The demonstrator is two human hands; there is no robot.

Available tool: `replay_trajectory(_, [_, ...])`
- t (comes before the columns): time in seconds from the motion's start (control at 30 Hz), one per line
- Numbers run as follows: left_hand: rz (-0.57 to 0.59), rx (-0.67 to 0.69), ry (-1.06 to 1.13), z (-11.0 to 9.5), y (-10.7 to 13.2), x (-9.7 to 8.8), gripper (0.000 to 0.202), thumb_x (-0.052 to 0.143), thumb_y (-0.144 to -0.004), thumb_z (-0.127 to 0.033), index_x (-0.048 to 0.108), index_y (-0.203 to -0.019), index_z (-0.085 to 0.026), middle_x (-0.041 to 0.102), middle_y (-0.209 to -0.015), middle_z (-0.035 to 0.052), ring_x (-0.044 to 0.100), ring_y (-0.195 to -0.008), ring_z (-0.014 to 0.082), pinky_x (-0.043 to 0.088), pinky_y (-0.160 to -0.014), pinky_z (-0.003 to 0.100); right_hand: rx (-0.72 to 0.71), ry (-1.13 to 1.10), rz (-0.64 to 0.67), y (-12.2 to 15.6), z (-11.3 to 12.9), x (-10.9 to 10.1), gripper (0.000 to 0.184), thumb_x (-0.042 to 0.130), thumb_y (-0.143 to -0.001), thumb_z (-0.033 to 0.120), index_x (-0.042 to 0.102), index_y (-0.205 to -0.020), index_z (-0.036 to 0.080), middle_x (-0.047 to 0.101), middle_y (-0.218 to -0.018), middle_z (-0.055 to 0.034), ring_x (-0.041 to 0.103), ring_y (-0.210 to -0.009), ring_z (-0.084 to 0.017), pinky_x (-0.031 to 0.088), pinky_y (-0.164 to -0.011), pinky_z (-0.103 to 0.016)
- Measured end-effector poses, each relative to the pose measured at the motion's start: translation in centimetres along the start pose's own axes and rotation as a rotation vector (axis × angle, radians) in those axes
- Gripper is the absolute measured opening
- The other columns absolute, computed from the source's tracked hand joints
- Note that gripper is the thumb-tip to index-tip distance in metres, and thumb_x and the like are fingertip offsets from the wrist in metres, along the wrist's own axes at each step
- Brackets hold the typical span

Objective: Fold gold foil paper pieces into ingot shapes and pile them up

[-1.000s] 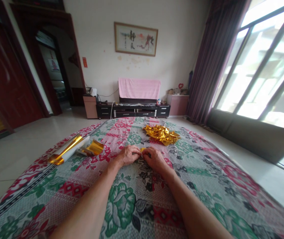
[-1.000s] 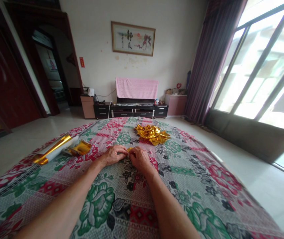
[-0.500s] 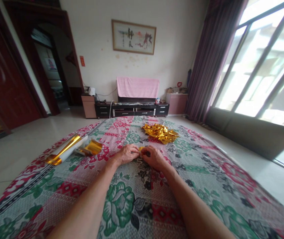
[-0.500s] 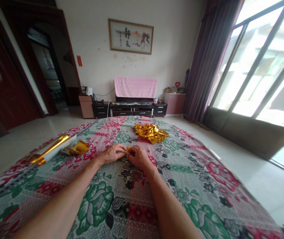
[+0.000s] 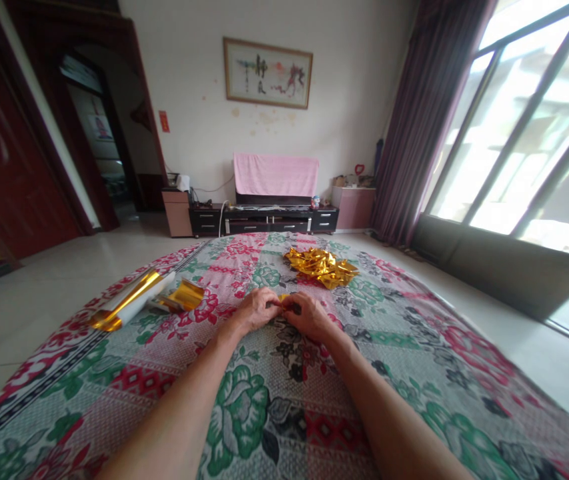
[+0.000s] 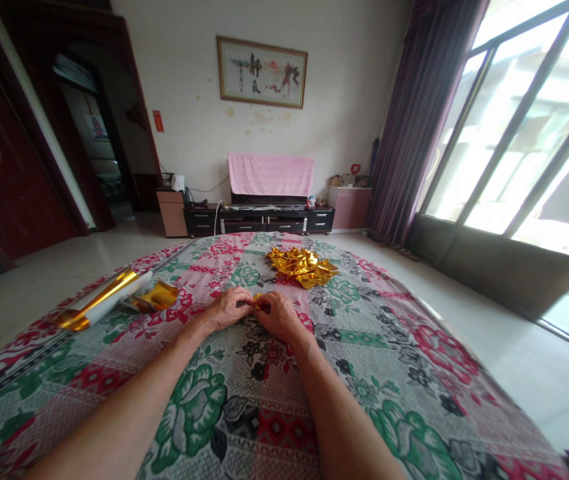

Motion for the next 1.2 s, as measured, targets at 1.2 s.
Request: replay_trajectory(1.2, [-0.036, -0.061, 0.008, 0.18, -0.04, 0.04, 0.008, 0.061, -0.07, -0.023, 0.068, -0.07, -0.018, 0.065, -0.083, 0.0032, 0.058, -0.081, 0.0151, 0.044, -0.078, 0.027, -0.042, -0.023, 0.018, -0.19, 0.07, -0.03, 0.01, 0.056, -0.07, 0.014, 0.063, -0.077, 0.015, 0.059, -0.073, -0.0012, 0.05, -0.067, -0.012, 0.036, -0.063, -0.022])
Point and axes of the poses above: each hand's wrist, its own y-axis away from the middle knuckle, its own x-axis out of the palm, z = x × y, the point moved 8 cm from there along -y, towards the middle knuckle
